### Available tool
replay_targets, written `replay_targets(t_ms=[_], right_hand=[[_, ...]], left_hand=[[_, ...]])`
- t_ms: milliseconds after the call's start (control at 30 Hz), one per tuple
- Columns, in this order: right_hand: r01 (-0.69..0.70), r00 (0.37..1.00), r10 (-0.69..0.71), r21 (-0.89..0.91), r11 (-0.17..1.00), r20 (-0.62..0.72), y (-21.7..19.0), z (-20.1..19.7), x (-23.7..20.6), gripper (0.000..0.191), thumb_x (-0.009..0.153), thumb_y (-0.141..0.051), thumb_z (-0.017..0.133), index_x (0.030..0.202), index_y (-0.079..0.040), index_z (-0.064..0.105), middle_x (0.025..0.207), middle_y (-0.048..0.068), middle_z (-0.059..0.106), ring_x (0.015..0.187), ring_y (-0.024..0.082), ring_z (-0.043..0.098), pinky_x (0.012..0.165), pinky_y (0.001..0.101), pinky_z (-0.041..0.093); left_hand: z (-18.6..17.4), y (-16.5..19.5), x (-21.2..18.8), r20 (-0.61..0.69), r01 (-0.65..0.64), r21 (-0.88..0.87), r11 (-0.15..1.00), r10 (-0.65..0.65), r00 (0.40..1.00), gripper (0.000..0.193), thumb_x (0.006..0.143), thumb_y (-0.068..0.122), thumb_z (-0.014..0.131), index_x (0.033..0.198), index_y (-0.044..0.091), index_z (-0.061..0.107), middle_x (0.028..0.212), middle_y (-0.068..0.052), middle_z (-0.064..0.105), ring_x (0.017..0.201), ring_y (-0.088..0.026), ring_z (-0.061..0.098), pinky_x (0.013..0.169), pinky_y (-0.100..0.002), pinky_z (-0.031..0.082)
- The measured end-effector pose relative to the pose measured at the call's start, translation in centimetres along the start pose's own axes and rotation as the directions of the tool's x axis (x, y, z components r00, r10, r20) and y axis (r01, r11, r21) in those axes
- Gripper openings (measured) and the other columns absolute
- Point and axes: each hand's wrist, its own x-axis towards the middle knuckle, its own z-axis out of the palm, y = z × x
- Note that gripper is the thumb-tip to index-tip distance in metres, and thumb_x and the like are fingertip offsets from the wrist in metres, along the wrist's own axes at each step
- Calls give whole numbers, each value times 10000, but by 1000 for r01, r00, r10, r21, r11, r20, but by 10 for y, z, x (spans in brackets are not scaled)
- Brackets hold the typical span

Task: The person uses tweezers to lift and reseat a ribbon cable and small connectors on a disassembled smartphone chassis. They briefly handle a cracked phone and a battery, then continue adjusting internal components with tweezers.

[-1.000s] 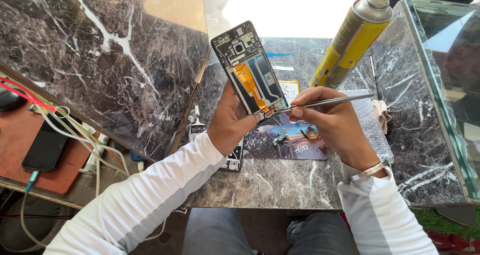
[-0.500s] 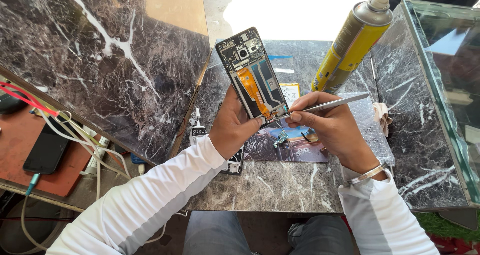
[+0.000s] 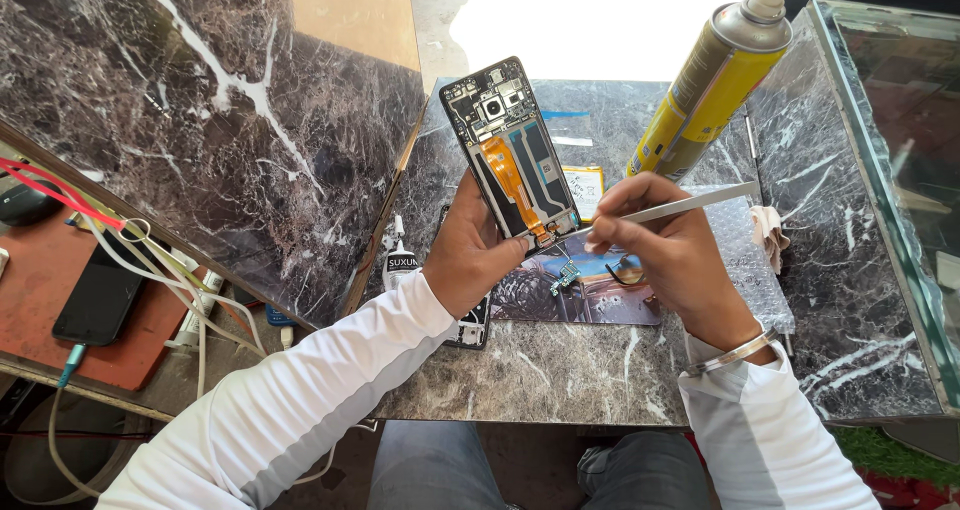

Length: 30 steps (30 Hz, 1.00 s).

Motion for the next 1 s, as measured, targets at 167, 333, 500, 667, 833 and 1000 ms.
replay_targets(t_ms=[167,333,500,667,833,1000], right_hand=[[255,963,-267,201,946,33,5,1,-1,88,1034,-68,602,1069,3,639,962,68,630,901,123,609,857,280,502],[483,874,-420,-537,692,245,-11,12,-5,153,945,5,652,1061,-64,724,953,40,608,815,123,591,700,281,471],[487,873,-386,-590,644,299,-18,30,-2,418,735,-47,898,1120,-125,756,1003,40,599,835,148,620,692,306,516],[445,895,-330,-595,669,299,-20,31,-3,396,724,-46,897,1093,-117,775,1046,47,608,893,163,638,733,309,539],[428,901,-296,-549,718,316,-19,28,-3,375,731,3,850,1081,-114,782,1087,49,610,986,183,664,799,312,587],[467,882,-329,-527,710,338,-20,21,-3,359,782,1,862,1105,-134,782,1087,42,616,1025,196,666,838,321,607]], left_hand=[[-1,1,0,-18,41,44,998,-40,999,838,830,-144,536,1572,69,210,1422,-156,529,1384,-255,534,1191,-432,445],[-3,-4,1,-6,72,44,996,-72,997,760,837,-122,535,1532,27,267,1376,-150,542,1352,-261,555,1187,-437,456],[-3,-8,0,26,96,3,995,-96,995,699,855,-96,544,1506,12,312,1357,-147,552,1328,-255,575,1169,-425,468],[-2,-6,0,38,149,40,988,-150,988,724,827,-83,563,1503,10,321,1339,-136,553,1305,-243,569,1159,-415,455],[-1,-5,0,47,160,74,984,-164,985,754,815,-68,574,1521,10,320,1353,-141,547,1323,-248,550,1175,-421,439],[6,-4,3,79,131,83,988,-137,987,792,810,-37,587,1546,27,303,1377,-140,556,1306,-250,576,1154,-431,467]])
